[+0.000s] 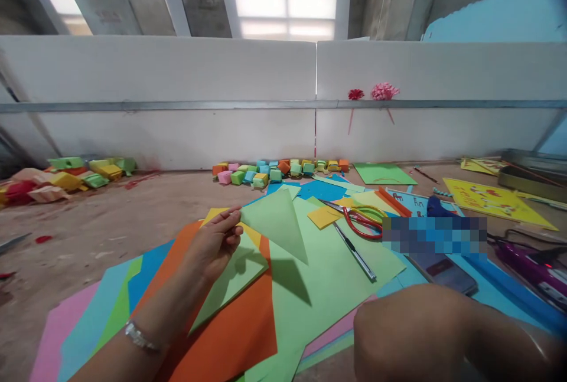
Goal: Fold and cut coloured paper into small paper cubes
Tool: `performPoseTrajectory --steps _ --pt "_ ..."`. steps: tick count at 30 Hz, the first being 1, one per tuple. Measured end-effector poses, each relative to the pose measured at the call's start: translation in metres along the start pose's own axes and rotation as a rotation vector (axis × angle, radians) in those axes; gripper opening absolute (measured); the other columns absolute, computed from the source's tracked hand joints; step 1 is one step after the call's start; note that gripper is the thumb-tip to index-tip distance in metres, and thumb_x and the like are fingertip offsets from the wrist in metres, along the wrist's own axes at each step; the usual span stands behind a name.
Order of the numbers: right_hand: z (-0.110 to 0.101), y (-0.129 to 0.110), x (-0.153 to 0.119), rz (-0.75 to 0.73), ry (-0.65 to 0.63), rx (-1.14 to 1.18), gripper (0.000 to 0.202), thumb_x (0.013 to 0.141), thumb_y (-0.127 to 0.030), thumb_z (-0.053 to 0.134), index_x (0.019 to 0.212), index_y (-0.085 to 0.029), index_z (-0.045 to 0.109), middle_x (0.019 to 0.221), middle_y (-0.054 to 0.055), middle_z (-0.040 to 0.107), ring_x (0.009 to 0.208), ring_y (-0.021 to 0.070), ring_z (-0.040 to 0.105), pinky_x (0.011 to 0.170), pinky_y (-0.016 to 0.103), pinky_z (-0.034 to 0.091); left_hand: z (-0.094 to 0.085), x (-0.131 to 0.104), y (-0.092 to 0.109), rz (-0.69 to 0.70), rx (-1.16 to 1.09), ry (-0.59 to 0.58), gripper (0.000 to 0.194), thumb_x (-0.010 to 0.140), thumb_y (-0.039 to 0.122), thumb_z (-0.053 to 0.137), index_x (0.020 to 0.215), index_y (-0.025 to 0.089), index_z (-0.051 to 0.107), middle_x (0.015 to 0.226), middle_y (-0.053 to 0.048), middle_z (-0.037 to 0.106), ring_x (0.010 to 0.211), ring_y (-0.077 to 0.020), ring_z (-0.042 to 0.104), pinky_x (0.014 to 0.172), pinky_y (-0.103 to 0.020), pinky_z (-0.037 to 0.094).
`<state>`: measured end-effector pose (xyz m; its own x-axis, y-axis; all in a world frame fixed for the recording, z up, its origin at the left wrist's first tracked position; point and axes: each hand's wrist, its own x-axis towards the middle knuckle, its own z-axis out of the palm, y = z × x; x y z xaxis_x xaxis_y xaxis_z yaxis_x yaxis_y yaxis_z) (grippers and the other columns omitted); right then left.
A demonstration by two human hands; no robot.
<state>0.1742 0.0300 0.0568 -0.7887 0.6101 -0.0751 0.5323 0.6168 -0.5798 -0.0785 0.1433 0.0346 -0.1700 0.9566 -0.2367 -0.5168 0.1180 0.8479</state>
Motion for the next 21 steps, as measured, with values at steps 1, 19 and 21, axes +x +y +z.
performPoseTrajectory --steps 1,19,21 --pt "0.003 -0.003 0.001 0.011 0.022 0.005 0.018 0.078 -0.020 0.064 0.061 -0.025 0.066 0.054 -0.004 0.061 0.046 0.0097 0.046 0.044 0.023 0.025 0.001 -0.001 -0.001 -0.006 0.010 0.001 0.017 0.083 -0.003 0.054 0.075 0.012 0.060 0.061 0.005 0.046 0.038 -0.0016 0.047 0.029 -0.007 0.030" --pt "0.020 0.054 0.045 0.313 0.848 0.157 0.028 0.081 -0.041 0.063 0.097 -0.022 0.050 0.086 0.005 0.064 0.075 0.0198 0.062 0.061 0.031 0.050 -0.001 -0.005 -0.015 -0.026 0.086 -0.031 0.013 0.081 0.003 0.063 0.076 0.014 0.057 0.058 0.005 0.052 0.042 -0.0035 0.051 0.031 -0.008 0.032" --pt "0.022 0.052 0.046 0.271 0.843 0.153 0.015 0.084 -0.034 0.058 0.089 -0.022 0.050 0.074 0.001 0.062 0.065 0.0159 0.059 0.058 0.028 0.048 -0.001 -0.006 -0.018 -0.050 0.108 -0.062 0.011 0.082 0.005 0.063 0.079 0.014 0.059 0.058 0.004 0.054 0.042 -0.0046 0.052 0.033 -0.009 0.035"
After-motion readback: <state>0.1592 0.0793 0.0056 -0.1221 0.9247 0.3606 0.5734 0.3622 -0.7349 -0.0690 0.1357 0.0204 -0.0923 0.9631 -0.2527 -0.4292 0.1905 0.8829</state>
